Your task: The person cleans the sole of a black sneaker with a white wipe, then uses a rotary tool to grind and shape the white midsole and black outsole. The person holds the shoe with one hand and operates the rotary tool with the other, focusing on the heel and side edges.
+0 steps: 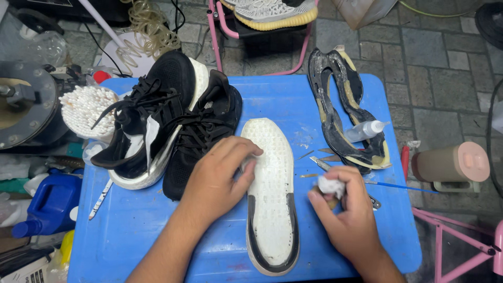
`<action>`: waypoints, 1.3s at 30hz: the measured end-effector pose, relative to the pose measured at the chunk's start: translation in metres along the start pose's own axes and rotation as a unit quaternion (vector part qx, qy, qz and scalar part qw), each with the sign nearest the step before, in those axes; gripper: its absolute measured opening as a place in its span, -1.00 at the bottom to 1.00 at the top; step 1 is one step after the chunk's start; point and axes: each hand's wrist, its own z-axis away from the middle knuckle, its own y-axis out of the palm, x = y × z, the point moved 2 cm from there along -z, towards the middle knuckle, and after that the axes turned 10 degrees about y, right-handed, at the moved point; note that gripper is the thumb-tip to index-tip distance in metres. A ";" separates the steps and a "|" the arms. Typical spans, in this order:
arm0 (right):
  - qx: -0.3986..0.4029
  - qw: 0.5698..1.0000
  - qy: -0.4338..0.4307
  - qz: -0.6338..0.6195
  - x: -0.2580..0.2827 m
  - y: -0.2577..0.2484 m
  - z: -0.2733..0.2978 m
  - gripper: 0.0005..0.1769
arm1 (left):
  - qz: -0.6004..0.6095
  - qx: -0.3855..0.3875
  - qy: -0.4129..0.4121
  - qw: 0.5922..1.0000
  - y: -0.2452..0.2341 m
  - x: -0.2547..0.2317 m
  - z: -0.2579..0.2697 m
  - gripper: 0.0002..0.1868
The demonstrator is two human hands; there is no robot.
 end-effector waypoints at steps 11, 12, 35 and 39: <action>-0.022 0.941 -0.047 0.336 0.012 -0.024 -0.034 -0.82 | 0.057 0.164 -0.070 0.982 0.050 -0.011 0.007 -0.75; -0.018 0.938 -0.040 0.343 0.007 -0.025 -0.033 -0.81 | 0.045 0.173 -0.083 0.980 0.053 -0.011 0.007 -0.75; 0.107 0.989 -0.021 0.099 0.025 -0.006 -0.015 -0.68 | 0.026 0.008 -0.295 0.955 0.032 0.007 0.013 0.02; 0.168 0.982 0.084 -0.031 0.019 0.017 -0.026 -0.65 | 0.326 -0.087 -0.306 0.890 0.039 0.020 0.019 -0.44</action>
